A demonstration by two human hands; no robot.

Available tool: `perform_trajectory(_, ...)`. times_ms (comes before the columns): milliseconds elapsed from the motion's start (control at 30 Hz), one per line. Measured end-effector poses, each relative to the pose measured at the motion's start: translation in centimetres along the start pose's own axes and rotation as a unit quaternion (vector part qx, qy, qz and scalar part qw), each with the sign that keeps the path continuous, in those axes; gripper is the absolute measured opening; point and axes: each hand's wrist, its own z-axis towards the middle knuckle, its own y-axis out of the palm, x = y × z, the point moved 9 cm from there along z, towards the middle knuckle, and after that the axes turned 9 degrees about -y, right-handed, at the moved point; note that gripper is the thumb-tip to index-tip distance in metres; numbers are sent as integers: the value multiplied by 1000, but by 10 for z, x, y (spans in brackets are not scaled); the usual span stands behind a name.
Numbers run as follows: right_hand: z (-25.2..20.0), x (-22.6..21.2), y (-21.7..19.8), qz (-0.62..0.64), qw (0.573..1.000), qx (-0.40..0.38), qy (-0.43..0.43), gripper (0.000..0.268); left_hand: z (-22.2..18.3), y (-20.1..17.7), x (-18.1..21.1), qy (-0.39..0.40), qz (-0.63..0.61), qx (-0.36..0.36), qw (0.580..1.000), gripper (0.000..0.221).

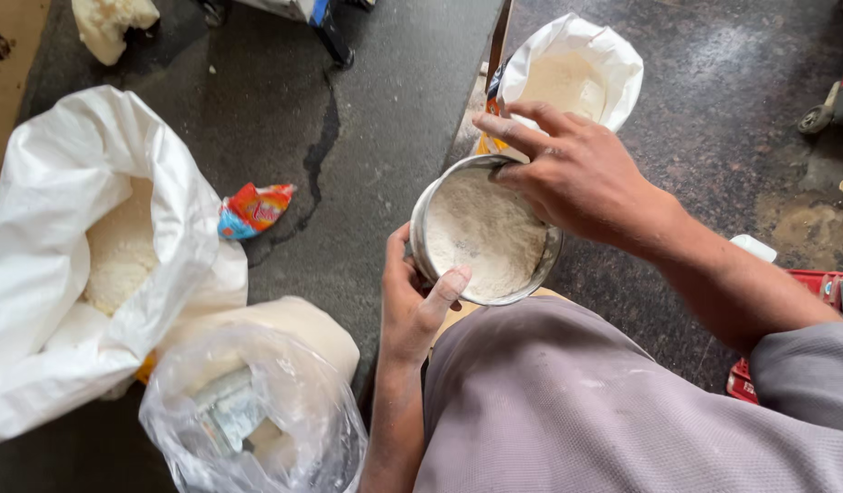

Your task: The person scoops flour from a large sack into a container, weighs it on a digital scale, and carries the measured flour to an industrial mixer.

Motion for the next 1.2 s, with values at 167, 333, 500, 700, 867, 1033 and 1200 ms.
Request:
perform_trajectory(167, 25, 30, 18, -30, 997, -67, -7, 34, 46, -12, -5, -20, -21, -22, 999, 73)
perform_trajectory(333, 42, 55, 28, 60, 991, -105, 55, 15, 80, -30, 2, -6, -52, -27, 998, 72)
perform_trajectory(500, 62, 82, 53, 53, 990, -114, 59, 14, 113, -30, 2, -29, -14, -12, 999, 77)
perform_trajectory(700, 56, 144, 74, 113, 978, -166, 52, 15, 156, -6, 8, -52, -20, 35, 998, 76)
perform_trajectory(867, 50, 208, 61, 333, 942, -33, 10, 17, 182, 9, 3, -123, 8, 140, 982, 74)
perform_trajectory(1033, 23, 253, 94, 430, 894, -91, 84, 29, 199, 13, -7, -186, 54, 243, 950, 78)
perform_trajectory(1200, -18, 242, 157, 415, 898, -135, 50, 33, 207, 7, -13, -172, 9, 326, 929, 73)
